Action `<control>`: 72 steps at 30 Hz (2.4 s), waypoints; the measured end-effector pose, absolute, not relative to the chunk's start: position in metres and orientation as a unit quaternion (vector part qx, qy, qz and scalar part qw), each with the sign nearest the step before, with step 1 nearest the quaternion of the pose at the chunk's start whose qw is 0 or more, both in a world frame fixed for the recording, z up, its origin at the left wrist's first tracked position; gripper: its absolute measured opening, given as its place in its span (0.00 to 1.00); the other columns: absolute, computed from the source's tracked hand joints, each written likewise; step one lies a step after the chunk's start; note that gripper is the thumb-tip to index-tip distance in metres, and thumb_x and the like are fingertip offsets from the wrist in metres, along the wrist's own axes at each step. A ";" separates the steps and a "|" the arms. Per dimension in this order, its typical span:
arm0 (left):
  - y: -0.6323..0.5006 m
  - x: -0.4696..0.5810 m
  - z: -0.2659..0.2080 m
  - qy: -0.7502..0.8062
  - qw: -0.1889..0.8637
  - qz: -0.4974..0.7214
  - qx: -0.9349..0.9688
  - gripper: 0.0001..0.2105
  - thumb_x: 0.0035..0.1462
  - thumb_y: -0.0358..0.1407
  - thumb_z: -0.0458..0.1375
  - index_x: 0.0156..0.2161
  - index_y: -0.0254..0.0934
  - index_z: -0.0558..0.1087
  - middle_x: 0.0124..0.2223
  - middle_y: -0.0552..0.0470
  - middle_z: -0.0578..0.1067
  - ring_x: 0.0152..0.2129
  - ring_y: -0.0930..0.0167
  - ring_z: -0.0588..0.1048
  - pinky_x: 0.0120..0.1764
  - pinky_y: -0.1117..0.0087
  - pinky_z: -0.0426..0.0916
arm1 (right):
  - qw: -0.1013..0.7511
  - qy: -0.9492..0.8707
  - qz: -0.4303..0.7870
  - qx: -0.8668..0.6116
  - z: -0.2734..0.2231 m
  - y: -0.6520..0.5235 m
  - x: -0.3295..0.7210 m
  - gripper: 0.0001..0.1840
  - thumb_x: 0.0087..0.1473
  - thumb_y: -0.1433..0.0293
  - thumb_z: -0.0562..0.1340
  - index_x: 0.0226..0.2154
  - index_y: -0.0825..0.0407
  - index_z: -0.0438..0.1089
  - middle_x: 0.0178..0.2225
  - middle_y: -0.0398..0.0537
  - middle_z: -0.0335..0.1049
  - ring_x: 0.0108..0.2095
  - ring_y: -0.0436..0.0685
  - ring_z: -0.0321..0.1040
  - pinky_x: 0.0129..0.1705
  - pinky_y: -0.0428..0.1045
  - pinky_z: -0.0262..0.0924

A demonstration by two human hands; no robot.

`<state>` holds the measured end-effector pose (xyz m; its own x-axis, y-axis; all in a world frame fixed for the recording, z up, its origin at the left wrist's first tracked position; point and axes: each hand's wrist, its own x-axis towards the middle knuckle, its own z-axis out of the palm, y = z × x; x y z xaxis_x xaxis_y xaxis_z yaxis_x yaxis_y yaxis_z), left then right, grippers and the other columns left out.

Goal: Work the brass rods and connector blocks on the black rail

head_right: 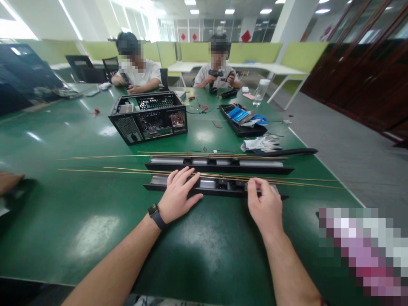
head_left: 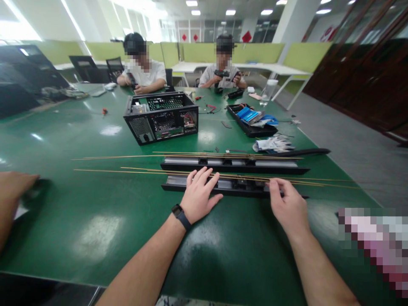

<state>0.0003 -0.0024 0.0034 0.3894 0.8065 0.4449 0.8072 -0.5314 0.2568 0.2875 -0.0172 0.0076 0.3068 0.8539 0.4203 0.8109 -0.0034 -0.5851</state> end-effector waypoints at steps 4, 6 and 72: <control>-0.002 0.000 0.003 -0.483 0.002 -0.268 -0.834 0.29 0.65 0.46 0.60 0.67 0.41 0.65 0.69 0.41 0.67 0.69 0.56 0.60 0.69 0.46 0.50 | 0.390 -0.586 0.025 -0.710 0.007 -0.017 0.288 0.23 0.67 0.50 0.55 0.44 0.48 0.76 0.40 0.53 0.81 0.40 0.64 0.75 0.46 0.57 0.62; -0.002 0.000 0.003 -0.481 0.002 -0.271 -0.834 0.29 0.65 0.46 0.60 0.67 0.41 0.65 0.69 0.40 0.67 0.69 0.56 0.60 0.69 0.46 0.50 | 0.389 -0.586 0.025 -0.710 0.007 -0.017 0.288 0.23 0.67 0.50 0.55 0.44 0.48 0.76 0.40 0.53 0.81 0.40 0.65 0.75 0.46 0.57 0.62; -0.001 -0.001 0.000 -0.478 0.006 -0.280 -0.833 0.29 0.64 0.46 0.61 0.67 0.40 0.65 0.69 0.40 0.67 0.69 0.55 0.60 0.69 0.47 0.50 | 0.412 -0.578 0.023 -0.703 0.003 -0.016 0.290 0.24 0.66 0.50 0.55 0.45 0.49 0.77 0.41 0.53 0.81 0.45 0.65 0.76 0.49 0.58 0.65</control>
<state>-0.0006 -0.0007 -0.0001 0.3862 0.7919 0.4730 0.7992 -0.5433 0.2571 0.2898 -0.0155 0.0034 0.3296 0.8330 0.4444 0.7947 0.0093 -0.6069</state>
